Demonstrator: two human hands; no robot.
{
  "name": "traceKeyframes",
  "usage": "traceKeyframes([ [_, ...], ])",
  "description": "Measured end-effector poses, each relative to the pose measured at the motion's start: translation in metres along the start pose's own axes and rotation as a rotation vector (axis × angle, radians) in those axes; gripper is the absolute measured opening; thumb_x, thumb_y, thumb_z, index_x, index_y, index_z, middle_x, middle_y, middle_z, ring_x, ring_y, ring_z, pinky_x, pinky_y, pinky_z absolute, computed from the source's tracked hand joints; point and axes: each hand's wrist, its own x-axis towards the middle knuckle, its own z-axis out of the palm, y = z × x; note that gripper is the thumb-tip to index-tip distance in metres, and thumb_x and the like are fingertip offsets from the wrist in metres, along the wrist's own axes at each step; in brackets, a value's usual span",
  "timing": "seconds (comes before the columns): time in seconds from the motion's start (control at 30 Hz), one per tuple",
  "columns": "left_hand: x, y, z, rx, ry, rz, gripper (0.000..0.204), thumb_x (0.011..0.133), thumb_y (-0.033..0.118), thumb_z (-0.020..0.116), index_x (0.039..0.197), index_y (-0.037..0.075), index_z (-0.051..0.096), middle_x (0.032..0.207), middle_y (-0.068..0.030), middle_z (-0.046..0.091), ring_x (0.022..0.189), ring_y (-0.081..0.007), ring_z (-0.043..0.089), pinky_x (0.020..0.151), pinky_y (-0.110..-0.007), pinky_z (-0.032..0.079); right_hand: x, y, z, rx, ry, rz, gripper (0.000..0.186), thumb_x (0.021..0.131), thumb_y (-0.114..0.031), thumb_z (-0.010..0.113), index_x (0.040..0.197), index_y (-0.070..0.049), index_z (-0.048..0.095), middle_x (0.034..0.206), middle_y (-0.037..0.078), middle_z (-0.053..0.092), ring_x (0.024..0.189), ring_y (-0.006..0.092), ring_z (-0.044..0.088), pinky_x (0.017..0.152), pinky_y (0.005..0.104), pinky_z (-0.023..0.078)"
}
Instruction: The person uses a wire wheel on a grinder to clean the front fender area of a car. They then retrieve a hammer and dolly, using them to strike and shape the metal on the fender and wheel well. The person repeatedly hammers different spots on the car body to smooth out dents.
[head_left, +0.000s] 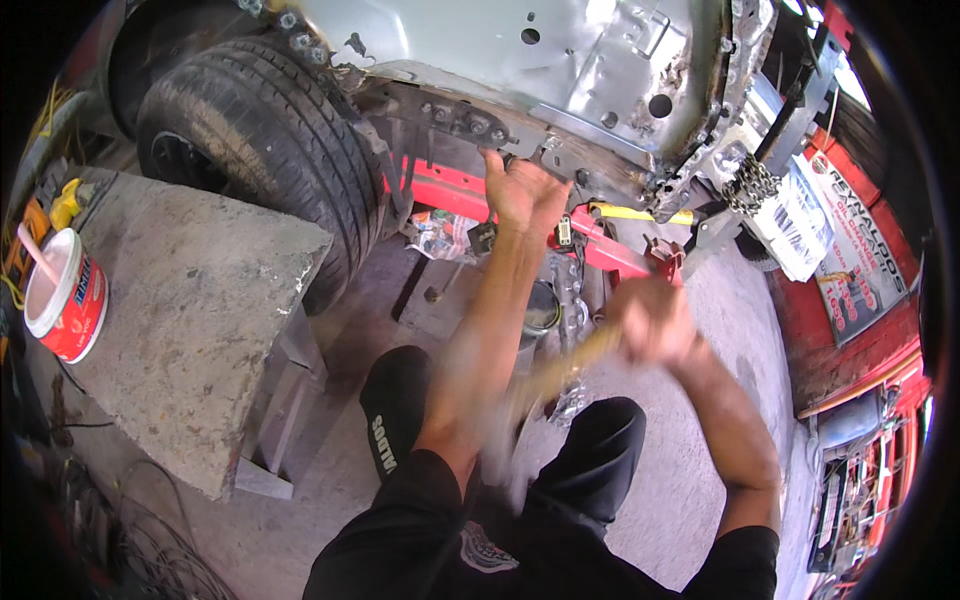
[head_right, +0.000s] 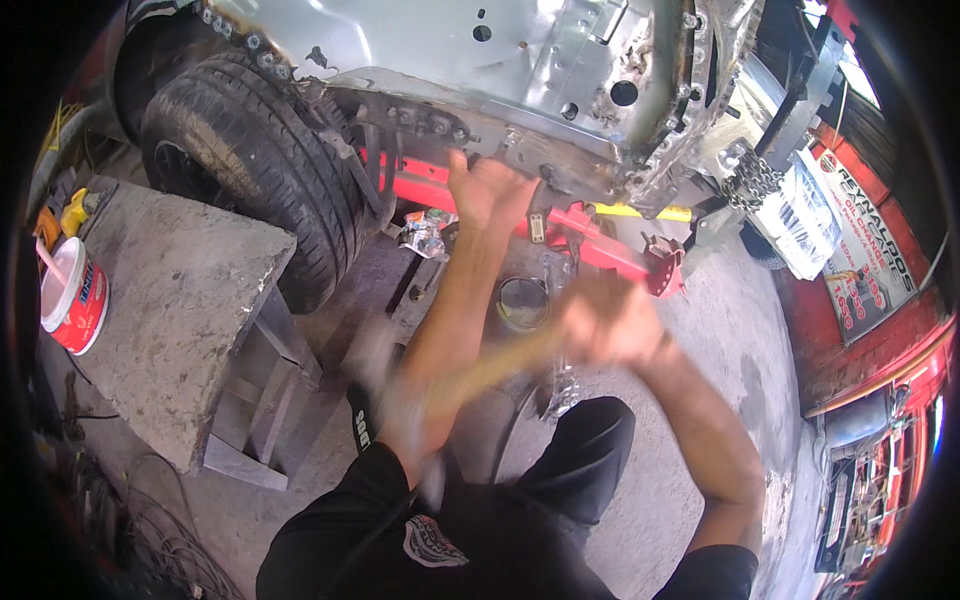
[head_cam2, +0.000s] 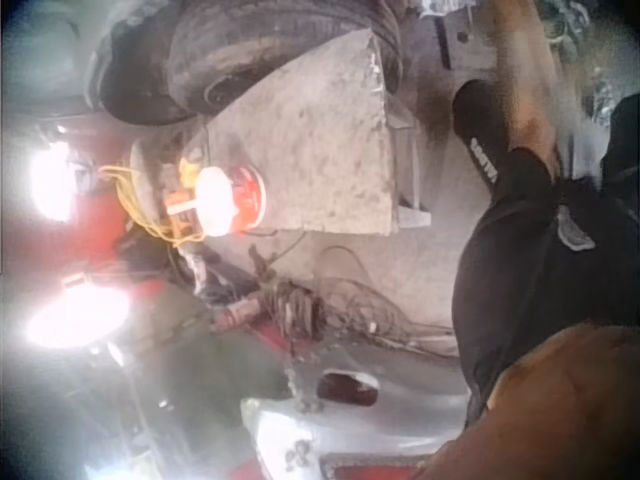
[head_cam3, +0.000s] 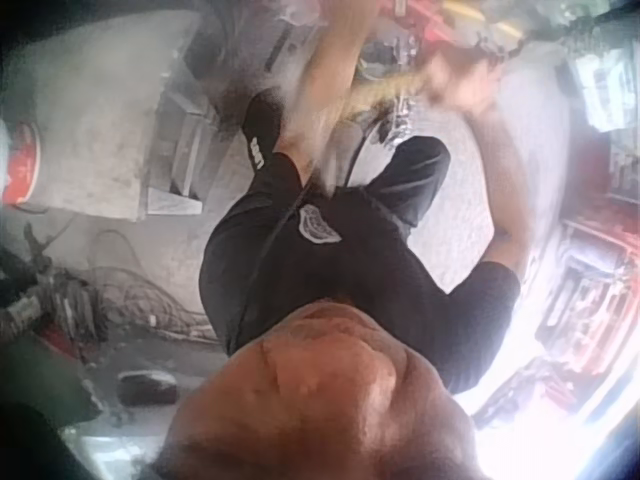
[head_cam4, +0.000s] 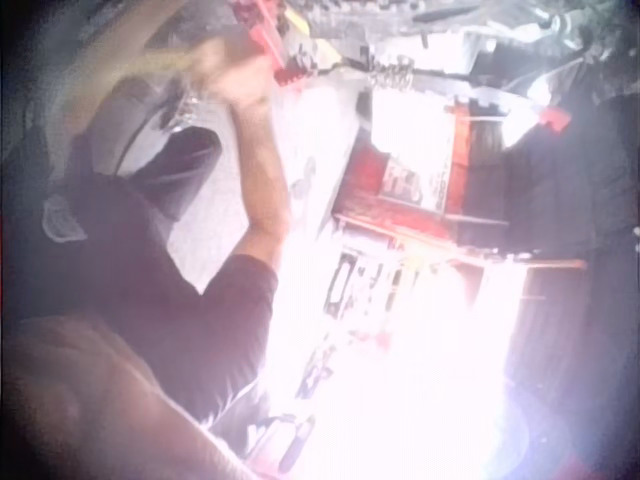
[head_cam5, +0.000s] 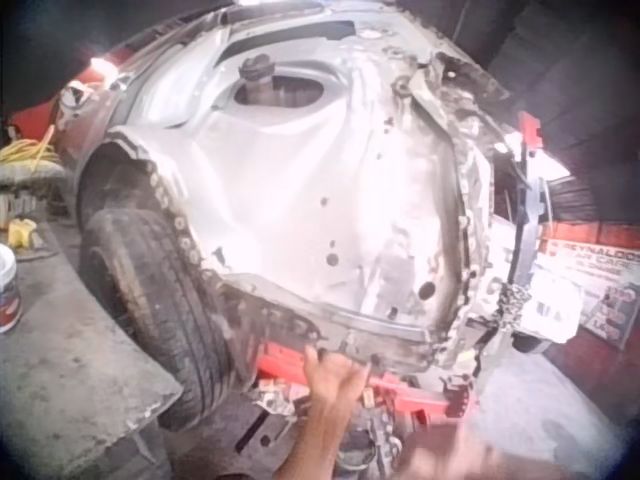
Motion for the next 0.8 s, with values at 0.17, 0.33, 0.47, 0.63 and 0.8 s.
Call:
traceKeyframes([
  [0.17,0.007,0.007,-0.013,-0.049,-0.078,0.004,0.084,0.098,0.078,0.022,0.14,0.011,0.049,0.123,-0.0078,0.063,0.103,-0.0289,0.057,0.099,-0.054,0.043,-0.017,0.034,0.03,-0.135,-0.101,0.537,0.034,0.096,-0.038,0.065,0.104,-0.005,0.06,0.071,0.015,0.06,0.055,0.0303,0.063,0.049,0.0421,0.052],
  [0.33,0.005,0.001,-0.01,-0.116,-0.13,-0.038,0.091,0.096,0.08,0.023,0.155,0.012,0.038,0.156,-0.0123,0.044,0.14,-0.0335,0.042,0.118,-0.058,0.026,-0.022,-0.009,0.012,-0.03,0.009,0.077,0.024,0.082,-0.026,0.072,0.092,-0.007,0.062,0.076,0.011,0.062,0.058,0.0287,0.063,0.05,0.043,0.052],
  [0.47,0.007,0.0,-0.009,-0.056,-0.113,-0.028,0.087,0.097,0.074,0.022,0.157,0.012,0.035,0.163,-0.0113,0.036,0.149,-0.0338,0.029,0.121,-0.059,0.017,-0.004,0.013,0.004,-0.024,0.1,-0.08,0.02,0.082,-0.019,0.07,0.092,-0.006,0.059,0.071,0.012,0.065,0.058,0.0323,0.065,0.05,0.0432,0.051],
  [0.63,0.017,0.005,-0.009,-0.105,-0.028,-0.023,0.086,0.096,0.078,0.028,0.147,0.012,0.049,0.153,-0.0103,0.048,0.143,-0.0293,0.041,0.119,-0.052,0.028,-0.019,0.037,0.027,-0.203,0.003,0.368,0.036,0.095,-0.036,0.068,0.108,-0.002,0.061,0.058,0.01,0.06,0.049,0.0301,0.063,0.046,0.042,0.05],
  [0.8,0.004,0.002,-0.002,-0.087,-0.104,-0.042,0.093,0.092,0.083,0.034,0.152,0.013,0.045,0.16,-0.0106,0.041,0.148,-0.0319,0.034,0.123,-0.056,0.02,-0.017,-0.009,0.008,-0.087,-0.047,0.063,0.032,0.091,-0.036,0.072,0.097,-0.007,0.062,0.071,0.01,0.06,0.054,0.0248,0.062,0.048,0.0384,0.05],
])
